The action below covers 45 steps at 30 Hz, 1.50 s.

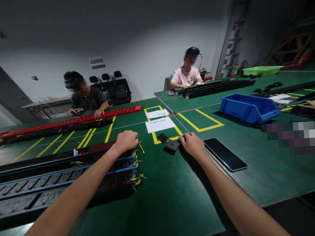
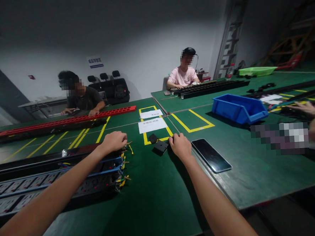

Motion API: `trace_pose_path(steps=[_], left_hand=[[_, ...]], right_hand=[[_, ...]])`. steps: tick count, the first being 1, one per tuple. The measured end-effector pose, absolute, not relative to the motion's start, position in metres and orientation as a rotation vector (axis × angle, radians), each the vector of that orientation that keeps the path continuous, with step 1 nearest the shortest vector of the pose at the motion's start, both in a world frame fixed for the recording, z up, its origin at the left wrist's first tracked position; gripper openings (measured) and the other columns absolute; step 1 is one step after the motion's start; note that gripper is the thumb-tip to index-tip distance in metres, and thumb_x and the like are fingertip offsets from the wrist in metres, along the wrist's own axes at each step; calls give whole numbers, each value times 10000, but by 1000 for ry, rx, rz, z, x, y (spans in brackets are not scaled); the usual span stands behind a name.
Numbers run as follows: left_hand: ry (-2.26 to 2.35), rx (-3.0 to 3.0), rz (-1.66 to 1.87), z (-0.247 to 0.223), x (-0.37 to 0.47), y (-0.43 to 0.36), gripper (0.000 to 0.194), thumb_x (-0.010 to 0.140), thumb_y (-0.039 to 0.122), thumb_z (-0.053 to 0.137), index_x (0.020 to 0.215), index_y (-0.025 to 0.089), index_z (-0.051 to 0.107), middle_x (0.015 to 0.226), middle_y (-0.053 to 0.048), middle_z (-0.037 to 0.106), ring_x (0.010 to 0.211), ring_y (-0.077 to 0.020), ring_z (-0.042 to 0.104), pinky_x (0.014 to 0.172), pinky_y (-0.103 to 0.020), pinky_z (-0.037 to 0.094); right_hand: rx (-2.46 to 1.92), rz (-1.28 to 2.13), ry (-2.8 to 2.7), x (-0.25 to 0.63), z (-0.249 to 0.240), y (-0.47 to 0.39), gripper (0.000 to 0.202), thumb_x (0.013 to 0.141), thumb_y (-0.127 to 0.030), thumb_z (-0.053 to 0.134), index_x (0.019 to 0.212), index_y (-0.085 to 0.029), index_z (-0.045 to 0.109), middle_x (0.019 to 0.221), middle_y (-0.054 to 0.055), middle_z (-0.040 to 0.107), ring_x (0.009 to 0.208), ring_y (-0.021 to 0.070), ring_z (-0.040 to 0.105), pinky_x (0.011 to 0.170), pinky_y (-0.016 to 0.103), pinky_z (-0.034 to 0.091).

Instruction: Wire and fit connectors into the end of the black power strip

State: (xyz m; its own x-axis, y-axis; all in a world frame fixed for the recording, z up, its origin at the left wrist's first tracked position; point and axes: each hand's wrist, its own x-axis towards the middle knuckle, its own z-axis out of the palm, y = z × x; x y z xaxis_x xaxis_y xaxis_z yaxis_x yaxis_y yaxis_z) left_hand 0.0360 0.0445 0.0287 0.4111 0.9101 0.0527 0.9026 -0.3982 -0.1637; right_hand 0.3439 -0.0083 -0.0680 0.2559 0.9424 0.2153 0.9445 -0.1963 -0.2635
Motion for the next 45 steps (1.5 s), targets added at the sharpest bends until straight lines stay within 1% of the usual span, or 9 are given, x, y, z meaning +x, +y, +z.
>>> trace_pose_path(steps=[5,14,20,28,32,36,38,41,45], left_hand=[[-1657,-2467,101,17,39,42,299,905,446,564,893,216,754,1023,-117,716,948,-264,669,773,-335,512],[-1662,-2436,98,16,43,36,201,886,316,603,826,193,751,965,-131,717,968,-290,661,802,-379,514],[-1581,-2431,95,22,38,26,229,862,291,555,851,165,745,1011,-169,643,979,-318,615,716,-378,519],[-1294,-2748,45,21,23,34,221,889,352,561,874,211,731,1041,-90,578,955,-221,581,713,-289,477],[-1197,-2835,-130,13,43,29,246,927,382,547,926,195,707,1023,-83,592,950,-218,585,745,-299,474],[-1161,-2913,-298,18,65,19,388,998,470,441,1152,194,666,1089,-99,630,953,-219,605,813,-336,476],[-1174,-2952,-191,26,62,18,344,981,451,477,1120,209,678,1058,-84,670,949,-223,618,780,-321,466],[-1321,-2867,-29,37,43,19,232,934,340,529,1015,222,712,985,-63,717,921,-228,640,726,-302,442],[-1424,-2869,-3,31,17,18,225,923,282,526,979,196,726,966,-68,750,885,-211,672,733,-291,441]], right_hand=[[-2199,-16,-1731,344,-69,-8,400,1048,-422,371,1178,-197,675,1109,135,626,1013,258,654,793,311,458],[-2202,17,-1728,344,-69,-7,410,1048,-431,363,1192,-209,676,1126,131,628,1020,259,650,801,319,459],[-2208,11,-1738,344,-67,-8,412,1048,-433,362,1179,-204,679,1117,132,625,1005,259,655,780,314,454],[-2198,-14,-1737,345,-69,-7,404,1045,-428,375,1153,-197,689,1091,125,628,973,252,661,764,304,454],[-2199,-23,-1735,344,-70,-6,397,1044,-422,382,1148,-198,693,1084,121,629,964,243,665,767,299,454],[-2207,-15,-1739,344,-69,-7,398,1043,-424,378,1151,-206,693,1092,122,626,969,249,667,767,306,460],[-2208,8,-1742,345,-69,-7,410,1046,-437,364,1162,-211,686,1107,126,622,977,255,665,772,313,463],[-2208,18,-1749,345,-68,-8,415,1046,-448,354,1168,-218,677,1118,128,617,981,263,664,777,323,465],[-2207,36,-1770,345,-66,-8,440,1045,-474,344,1141,-204,678,1100,129,613,972,273,665,764,332,468]])
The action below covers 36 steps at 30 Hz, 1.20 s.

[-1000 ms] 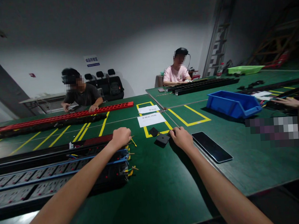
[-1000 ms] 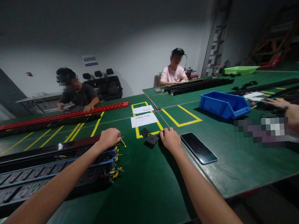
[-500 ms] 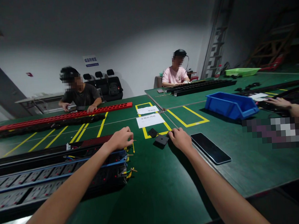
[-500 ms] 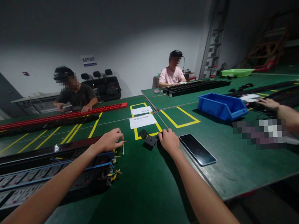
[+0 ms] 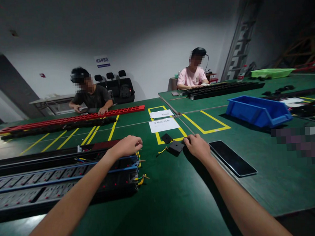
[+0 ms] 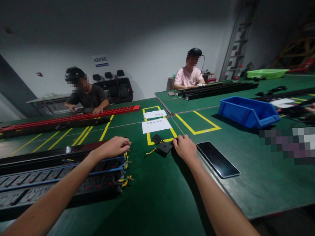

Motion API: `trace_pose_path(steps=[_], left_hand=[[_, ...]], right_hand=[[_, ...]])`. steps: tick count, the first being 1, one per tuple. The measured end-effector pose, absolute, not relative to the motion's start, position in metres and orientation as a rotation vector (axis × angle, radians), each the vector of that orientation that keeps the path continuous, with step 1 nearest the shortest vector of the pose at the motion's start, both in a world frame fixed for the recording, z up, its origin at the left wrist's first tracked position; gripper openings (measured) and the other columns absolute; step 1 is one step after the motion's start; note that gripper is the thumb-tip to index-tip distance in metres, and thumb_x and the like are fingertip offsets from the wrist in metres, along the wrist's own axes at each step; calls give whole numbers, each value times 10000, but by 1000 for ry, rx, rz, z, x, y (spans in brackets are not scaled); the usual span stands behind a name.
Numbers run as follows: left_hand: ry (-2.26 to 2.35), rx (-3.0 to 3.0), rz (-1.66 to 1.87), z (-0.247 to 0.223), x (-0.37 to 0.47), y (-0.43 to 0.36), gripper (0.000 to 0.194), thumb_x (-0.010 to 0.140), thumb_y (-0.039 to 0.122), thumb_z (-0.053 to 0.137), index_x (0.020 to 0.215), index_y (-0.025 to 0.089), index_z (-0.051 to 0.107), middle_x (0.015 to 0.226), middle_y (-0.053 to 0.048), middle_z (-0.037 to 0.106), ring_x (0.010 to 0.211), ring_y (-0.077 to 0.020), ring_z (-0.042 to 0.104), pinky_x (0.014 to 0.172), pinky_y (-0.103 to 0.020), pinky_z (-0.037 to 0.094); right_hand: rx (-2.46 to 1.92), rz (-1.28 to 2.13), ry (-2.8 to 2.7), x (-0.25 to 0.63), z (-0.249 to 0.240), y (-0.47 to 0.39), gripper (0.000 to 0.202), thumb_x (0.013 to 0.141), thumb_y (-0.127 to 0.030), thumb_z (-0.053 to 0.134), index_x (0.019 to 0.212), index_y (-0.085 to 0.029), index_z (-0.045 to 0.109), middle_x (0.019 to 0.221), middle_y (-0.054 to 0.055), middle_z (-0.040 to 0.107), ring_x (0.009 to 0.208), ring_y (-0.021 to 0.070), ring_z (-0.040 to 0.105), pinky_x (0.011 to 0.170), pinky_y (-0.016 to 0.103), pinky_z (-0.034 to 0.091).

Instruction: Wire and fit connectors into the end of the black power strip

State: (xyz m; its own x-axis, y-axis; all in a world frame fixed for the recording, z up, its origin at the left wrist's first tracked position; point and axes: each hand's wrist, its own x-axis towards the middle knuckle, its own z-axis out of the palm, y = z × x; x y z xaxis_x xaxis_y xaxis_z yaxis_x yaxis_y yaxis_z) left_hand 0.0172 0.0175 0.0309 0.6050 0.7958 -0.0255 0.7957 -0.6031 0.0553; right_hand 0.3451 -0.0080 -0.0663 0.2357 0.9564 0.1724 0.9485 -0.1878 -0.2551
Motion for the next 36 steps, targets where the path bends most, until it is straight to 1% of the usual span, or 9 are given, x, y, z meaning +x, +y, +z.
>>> trace_pose_path(steps=[4,9,12,15,19,21,26,31,36], left_hand=[[1514,2725,-19,15,10,13,200,888,264,575,1002,216,731,1012,-71,756,924,-246,688,693,-291,442],[1373,2652,43,13,4,19,155,862,241,633,961,203,747,947,-52,775,859,-198,705,727,-261,468],[1369,2686,43,15,-3,21,121,837,224,660,903,217,761,905,-38,778,828,-192,703,700,-250,460],[1392,2731,21,13,-8,20,121,852,238,655,875,232,773,904,-33,781,828,-193,705,693,-250,455],[1362,2762,73,7,-9,18,185,903,318,631,988,262,785,995,-30,793,900,-205,717,754,-264,479],[1334,2775,98,6,-9,18,199,909,311,631,1036,273,779,1035,-27,791,933,-206,717,779,-268,484],[1335,2756,76,11,-12,21,148,886,286,661,983,271,773,981,-12,791,900,-197,714,753,-256,471],[1304,2691,53,22,-18,20,137,878,254,660,962,242,768,980,-17,783,893,-182,700,781,-255,460],[1313,2845,60,35,-30,17,136,881,247,613,900,209,743,909,-48,741,899,-209,639,807,-303,449]], right_hand=[[-2205,71,-1779,346,-64,-9,450,1044,-489,345,1151,-203,676,1118,133,612,982,270,664,777,329,467],[-2197,85,-1769,347,-65,-9,463,1044,-492,339,1170,-203,679,1134,139,615,981,275,669,775,337,469],[-2184,78,-1771,348,-67,-9,461,1042,-487,344,1170,-204,685,1129,140,618,969,281,674,771,343,471],[-2180,74,-1779,348,-68,-8,453,1042,-472,350,1183,-202,686,1129,143,619,965,279,676,773,341,471],[-2184,60,-1777,347,-68,-8,446,1042,-464,361,1185,-198,688,1125,144,622,971,273,676,781,332,469],[-2183,59,-1775,348,-68,-8,447,1043,-465,358,1186,-200,688,1128,142,623,971,272,676,780,331,469],[-2179,67,-1773,349,-69,-8,460,1046,-474,341,1191,-205,683,1138,143,619,975,277,674,774,339,472],[-2190,83,-1776,349,-69,-7,469,1047,-488,333,1183,-206,683,1131,138,618,970,269,672,776,332,470],[-2195,84,-1775,349,-68,-7,477,1047,-496,334,1183,-203,684,1136,139,615,970,270,670,785,333,472]])
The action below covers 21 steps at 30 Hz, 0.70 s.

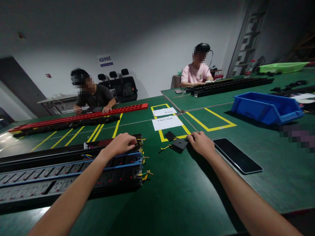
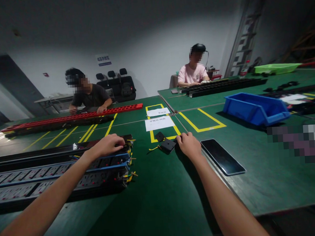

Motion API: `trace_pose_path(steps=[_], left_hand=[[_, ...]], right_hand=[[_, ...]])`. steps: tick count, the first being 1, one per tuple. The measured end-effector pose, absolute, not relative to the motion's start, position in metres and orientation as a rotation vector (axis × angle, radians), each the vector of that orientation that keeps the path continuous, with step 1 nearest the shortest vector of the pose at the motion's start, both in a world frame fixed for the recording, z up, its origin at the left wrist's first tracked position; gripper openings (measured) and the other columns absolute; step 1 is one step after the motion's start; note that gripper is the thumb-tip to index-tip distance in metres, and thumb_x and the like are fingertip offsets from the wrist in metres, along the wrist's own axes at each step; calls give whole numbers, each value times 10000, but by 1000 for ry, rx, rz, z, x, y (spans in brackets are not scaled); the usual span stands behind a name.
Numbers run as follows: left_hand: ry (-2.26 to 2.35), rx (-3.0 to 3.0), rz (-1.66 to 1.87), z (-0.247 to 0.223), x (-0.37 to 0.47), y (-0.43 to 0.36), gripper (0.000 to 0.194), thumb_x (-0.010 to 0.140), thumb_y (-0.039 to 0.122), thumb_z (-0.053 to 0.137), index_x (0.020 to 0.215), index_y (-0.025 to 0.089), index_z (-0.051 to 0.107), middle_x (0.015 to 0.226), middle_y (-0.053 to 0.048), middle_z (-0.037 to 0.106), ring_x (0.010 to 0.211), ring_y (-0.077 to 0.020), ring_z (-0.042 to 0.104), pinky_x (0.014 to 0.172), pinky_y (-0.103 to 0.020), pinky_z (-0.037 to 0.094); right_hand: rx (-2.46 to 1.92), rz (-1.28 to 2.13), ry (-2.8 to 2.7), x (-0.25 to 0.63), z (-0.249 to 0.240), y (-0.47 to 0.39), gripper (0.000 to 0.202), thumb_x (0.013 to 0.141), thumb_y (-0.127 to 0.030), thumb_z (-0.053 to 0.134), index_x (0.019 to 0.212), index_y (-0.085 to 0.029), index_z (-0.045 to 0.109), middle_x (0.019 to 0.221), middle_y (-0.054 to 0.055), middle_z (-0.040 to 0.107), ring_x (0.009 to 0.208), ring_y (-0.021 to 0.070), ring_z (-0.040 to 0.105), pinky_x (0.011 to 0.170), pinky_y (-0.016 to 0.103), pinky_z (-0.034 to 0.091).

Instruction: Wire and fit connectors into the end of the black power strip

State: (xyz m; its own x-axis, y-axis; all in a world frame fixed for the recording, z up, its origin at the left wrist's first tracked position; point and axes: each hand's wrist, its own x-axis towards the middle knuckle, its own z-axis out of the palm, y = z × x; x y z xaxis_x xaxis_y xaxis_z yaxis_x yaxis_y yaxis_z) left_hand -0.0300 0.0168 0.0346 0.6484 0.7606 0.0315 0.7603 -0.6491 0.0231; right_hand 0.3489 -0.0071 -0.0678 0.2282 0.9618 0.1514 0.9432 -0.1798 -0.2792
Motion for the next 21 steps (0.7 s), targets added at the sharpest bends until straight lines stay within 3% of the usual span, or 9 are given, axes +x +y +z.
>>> trace_pose_path(steps=[6,10,21], left_hand=[[1254,2677,431,34,-25,-3,171,925,273,553,1028,191,662,968,-48,695,846,-173,630,770,-292,477],[1073,2755,286,21,-7,-26,74,921,212,584,951,193,649,958,-40,681,889,-175,632,801,-285,462],[950,2699,317,8,-2,-33,89,927,144,588,968,175,661,928,-49,685,870,-164,636,788,-269,463]], right_hand=[[-2206,107,-1770,348,-64,-8,476,1047,-484,344,1201,-198,691,1149,148,613,978,273,668,797,335,474],[-2208,91,-1773,347,-64,-9,464,1048,-470,349,1206,-200,691,1147,148,613,977,269,667,803,334,471],[-2200,61,-1780,348,-67,-8,460,1047,-474,346,1171,-196,692,1127,141,612,953,258,667,780,321,465]])
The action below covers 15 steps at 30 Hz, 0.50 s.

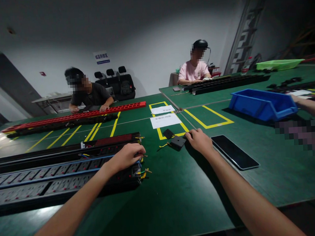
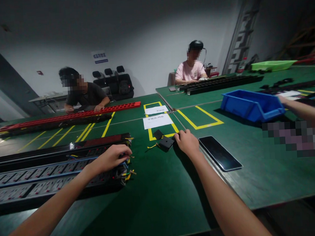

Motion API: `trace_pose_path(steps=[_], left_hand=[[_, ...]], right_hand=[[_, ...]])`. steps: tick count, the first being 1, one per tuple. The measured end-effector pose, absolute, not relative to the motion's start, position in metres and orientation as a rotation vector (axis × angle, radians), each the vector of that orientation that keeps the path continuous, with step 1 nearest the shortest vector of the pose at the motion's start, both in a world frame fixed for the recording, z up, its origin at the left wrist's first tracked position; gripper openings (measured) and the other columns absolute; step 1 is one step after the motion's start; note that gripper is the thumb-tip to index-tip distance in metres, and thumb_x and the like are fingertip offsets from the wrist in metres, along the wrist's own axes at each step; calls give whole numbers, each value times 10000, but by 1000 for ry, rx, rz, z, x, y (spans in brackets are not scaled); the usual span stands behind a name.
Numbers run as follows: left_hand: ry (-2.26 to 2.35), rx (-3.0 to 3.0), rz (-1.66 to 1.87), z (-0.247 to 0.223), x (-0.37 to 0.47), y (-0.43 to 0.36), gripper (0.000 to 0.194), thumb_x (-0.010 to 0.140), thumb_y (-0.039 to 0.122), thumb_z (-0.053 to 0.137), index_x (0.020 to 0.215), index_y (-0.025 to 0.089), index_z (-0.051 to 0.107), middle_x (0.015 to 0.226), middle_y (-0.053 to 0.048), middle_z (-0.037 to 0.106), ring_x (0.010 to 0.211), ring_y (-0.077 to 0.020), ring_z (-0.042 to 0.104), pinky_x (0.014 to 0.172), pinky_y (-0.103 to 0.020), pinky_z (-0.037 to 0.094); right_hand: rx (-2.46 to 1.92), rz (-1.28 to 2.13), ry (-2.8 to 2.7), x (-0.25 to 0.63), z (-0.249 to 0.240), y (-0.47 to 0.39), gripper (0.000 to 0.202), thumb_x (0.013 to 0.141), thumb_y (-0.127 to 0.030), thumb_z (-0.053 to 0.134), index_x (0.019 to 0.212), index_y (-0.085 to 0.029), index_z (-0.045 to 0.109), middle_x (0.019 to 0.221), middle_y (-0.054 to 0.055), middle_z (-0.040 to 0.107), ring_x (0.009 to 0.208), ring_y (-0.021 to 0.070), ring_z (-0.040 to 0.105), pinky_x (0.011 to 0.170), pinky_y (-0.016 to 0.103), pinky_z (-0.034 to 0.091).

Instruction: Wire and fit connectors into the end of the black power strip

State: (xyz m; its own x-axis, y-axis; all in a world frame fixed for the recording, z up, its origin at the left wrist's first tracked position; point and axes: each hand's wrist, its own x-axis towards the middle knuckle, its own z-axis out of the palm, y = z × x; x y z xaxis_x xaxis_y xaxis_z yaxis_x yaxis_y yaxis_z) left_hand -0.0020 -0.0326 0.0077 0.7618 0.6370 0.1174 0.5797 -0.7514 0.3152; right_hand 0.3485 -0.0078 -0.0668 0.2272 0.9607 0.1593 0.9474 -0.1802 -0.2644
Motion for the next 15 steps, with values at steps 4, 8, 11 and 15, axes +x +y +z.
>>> trace_pose_path(steps=[4,8,11,15], left_hand=[[910,2734,314,6,-3,-35,137,944,130,537,980,175,662,945,-60,674,865,-162,630,767,-271,452],[924,2736,309,8,-10,-36,154,955,146,516,978,181,665,957,-63,669,874,-163,633,773,-279,460],[933,2712,319,12,-19,-37,135,945,164,541,985,181,669,969,-66,684,889,-168,645,805,-293,478],[1016,2656,390,22,-28,-39,86,896,195,614,945,180,683,942,-50,715,878,-168,662,826,-297,500]], right_hand=[[-2197,57,-1777,349,-67,-7,456,1046,-470,347,1180,-201,690,1126,140,612,960,265,667,778,327,466],[-2194,63,-1777,348,-67,-7,454,1046,-471,346,1194,-206,683,1131,141,611,969,272,667,786,337,469],[-2197,73,-1774,348,-67,-7,452,1045,-468,351,1213,-205,678,1137,144,610,986,274,665,796,336,469],[-2199,63,-1775,348,-67,-7,448,1044,-465,354,1211,-202,676,1130,141,614,981,275,667,791,336,470]])
